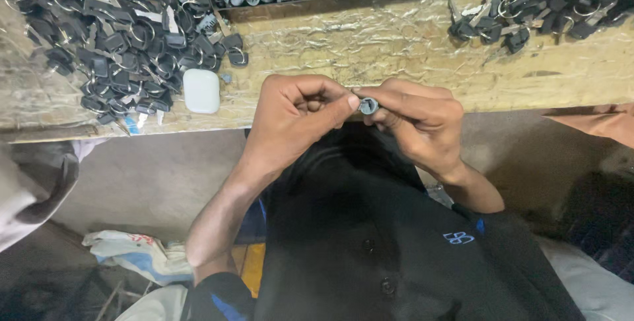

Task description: The person sits at a workbench covered with piles of keys and plastic key head components. They pick up a gray plastic key head and a blue cap, press the parts together by hand to assemble a key head, and place the finished piece with the pile of keys, repeating this cycle.

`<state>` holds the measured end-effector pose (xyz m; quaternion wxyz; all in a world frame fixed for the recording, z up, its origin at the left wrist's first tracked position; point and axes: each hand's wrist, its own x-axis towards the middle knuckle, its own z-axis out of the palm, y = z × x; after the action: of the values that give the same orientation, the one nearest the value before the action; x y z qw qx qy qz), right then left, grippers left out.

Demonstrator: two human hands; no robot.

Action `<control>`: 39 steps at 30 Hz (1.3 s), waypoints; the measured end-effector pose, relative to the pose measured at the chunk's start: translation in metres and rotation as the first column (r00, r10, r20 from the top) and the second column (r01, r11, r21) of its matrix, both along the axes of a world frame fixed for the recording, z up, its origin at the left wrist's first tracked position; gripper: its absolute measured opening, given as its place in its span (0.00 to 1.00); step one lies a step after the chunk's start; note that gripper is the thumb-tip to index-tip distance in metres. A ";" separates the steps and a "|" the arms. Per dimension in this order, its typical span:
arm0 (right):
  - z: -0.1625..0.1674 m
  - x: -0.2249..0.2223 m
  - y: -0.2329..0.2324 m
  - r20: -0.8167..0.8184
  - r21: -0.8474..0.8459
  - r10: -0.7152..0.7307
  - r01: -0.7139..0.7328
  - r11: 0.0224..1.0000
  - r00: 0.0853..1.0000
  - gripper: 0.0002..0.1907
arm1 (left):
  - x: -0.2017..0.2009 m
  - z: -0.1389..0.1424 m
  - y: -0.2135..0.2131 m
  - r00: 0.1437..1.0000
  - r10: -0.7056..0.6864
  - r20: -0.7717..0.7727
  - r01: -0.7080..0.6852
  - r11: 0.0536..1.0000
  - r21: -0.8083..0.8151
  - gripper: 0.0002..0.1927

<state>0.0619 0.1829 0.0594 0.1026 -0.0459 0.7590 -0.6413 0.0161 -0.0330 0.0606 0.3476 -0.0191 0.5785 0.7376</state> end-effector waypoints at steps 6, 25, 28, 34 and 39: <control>0.005 0.005 -0.006 -0.187 0.143 -0.026 0.054 0.988 0.982 0.18 | -0.003 0.006 0.000 0.995 -0.056 -0.088 0.041 0.985 -0.165 0.06; 0.001 0.013 -0.014 -0.290 0.254 -0.044 0.122 0.959 0.956 0.20 | 0.020 0.010 0.026 0.856 0.012 -0.517 -0.245 0.889 -0.386 0.04; 0.000 0.010 -0.021 -0.378 0.258 -0.091 0.199 0.945 0.921 0.19 | 0.023 0.013 0.032 0.628 -0.001 -0.778 -0.380 0.872 -0.309 0.06; -0.015 0.004 -0.029 -0.668 0.459 0.139 0.258 0.850 0.731 0.19 | 0.016 -0.009 0.022 0.897 0.299 -0.325 -0.320 0.947 -0.011 0.05; -0.011 -0.035 0.000 -0.482 0.492 0.160 0.115 0.863 0.861 0.12 | 0.011 -0.062 0.011 0.937 0.348 0.036 -0.348 0.937 -0.019 0.02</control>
<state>0.0271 0.1825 0.0480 -0.0847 -0.1937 0.8989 -0.3837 0.0274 -0.0219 -0.0011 0.2226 -0.1375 0.5638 0.7834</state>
